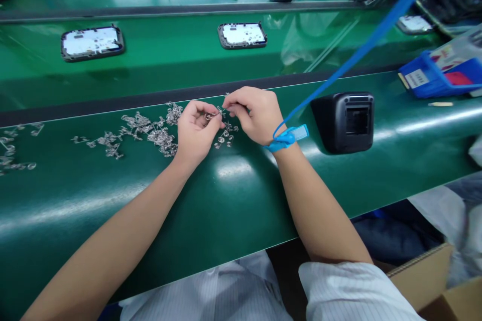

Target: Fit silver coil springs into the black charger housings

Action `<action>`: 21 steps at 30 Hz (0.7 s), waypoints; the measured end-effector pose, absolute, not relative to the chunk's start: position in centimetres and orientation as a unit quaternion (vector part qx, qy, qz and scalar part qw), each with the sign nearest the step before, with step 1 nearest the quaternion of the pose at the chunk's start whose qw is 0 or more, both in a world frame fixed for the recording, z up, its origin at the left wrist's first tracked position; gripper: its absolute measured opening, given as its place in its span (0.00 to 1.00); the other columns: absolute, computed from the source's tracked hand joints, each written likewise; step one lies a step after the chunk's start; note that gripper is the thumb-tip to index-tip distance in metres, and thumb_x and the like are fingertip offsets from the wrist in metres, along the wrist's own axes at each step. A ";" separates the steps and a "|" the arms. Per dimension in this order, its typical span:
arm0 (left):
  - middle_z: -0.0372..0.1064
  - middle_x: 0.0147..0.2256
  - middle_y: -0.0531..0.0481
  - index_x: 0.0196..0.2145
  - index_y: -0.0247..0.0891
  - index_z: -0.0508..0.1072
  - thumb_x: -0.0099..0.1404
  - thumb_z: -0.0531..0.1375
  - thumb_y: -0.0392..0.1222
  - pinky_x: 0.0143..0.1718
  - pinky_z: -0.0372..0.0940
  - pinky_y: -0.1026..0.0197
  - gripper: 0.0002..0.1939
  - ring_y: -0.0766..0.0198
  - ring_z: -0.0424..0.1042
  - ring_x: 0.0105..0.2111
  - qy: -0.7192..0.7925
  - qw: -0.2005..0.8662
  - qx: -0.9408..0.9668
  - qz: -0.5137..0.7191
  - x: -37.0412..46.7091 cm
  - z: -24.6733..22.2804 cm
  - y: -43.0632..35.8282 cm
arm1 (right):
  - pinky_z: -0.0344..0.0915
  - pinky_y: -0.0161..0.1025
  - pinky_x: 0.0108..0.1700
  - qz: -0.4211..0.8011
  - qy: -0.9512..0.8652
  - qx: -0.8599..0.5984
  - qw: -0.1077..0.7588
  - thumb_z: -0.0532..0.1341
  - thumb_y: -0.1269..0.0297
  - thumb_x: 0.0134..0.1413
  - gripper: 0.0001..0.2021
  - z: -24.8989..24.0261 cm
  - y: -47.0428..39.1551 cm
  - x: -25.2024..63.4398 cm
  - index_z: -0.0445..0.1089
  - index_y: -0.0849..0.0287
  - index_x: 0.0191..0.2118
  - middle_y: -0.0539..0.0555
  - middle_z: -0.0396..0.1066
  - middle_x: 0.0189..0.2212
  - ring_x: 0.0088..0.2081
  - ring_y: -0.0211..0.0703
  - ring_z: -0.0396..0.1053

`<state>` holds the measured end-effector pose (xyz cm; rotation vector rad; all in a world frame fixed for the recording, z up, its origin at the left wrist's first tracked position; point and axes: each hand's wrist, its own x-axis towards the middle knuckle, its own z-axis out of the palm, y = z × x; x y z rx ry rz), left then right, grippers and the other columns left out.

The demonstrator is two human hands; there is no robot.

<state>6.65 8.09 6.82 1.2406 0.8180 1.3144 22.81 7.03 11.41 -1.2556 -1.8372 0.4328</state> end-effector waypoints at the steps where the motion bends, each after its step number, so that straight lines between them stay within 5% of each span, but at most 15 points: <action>1: 0.71 0.32 0.54 0.34 0.41 0.68 0.62 0.62 0.31 0.30 0.69 0.64 0.08 0.68 0.74 0.28 0.340 0.552 0.522 0.555 6.6 6.9 8.1 | 0.74 0.44 0.37 0.210 -0.720 -0.503 0.430 0.63 0.66 0.59 0.05 11.4 7.0 22.8 0.77 0.54 0.34 0.52 0.77 0.31 0.32 0.45 0.75; 7: 0.70 0.35 0.53 0.36 0.42 0.68 0.62 0.64 0.33 0.32 0.70 0.64 0.08 0.68 0.73 0.30 0.336 0.529 0.545 0.556 6.6 6.8 7.9 | 0.73 0.41 0.31 0.346 -0.664 -0.491 0.446 0.72 0.55 0.53 0.11 11.7 6.8 22.9 0.75 0.56 0.33 0.51 0.75 0.27 0.28 0.43 0.73; 12: 0.70 0.33 0.55 0.37 0.42 0.66 0.64 0.63 0.34 0.31 0.69 0.65 0.09 0.70 0.72 0.27 0.325 0.558 0.540 0.539 6.6 6.8 7.9 | 0.74 0.45 0.38 0.248 -0.712 -0.498 0.428 0.66 0.59 0.59 0.07 11.7 6.9 23.2 0.77 0.54 0.41 0.53 0.77 0.34 0.34 0.46 0.75; 17: 0.68 0.33 0.56 0.36 0.41 0.66 0.65 0.62 0.32 0.29 0.69 0.67 0.08 0.72 0.73 0.26 0.335 0.577 0.508 0.545 6.6 7.2 8.2 | 0.72 0.48 0.45 0.074 -0.787 -0.501 0.353 0.60 0.66 0.61 0.08 11.8 7.0 23.3 0.76 0.52 0.33 0.53 0.78 0.33 0.39 0.50 0.75; 21: 0.69 0.33 0.56 0.35 0.40 0.65 0.65 0.63 0.32 0.31 0.71 0.66 0.09 0.72 0.74 0.27 0.324 0.617 0.444 0.563 6.5 7.2 8.6 | 0.72 0.46 0.41 0.105 -0.787 -0.484 0.368 0.61 0.65 0.60 0.07 11.9 6.9 23.1 0.76 0.52 0.34 0.52 0.77 0.32 0.36 0.47 0.75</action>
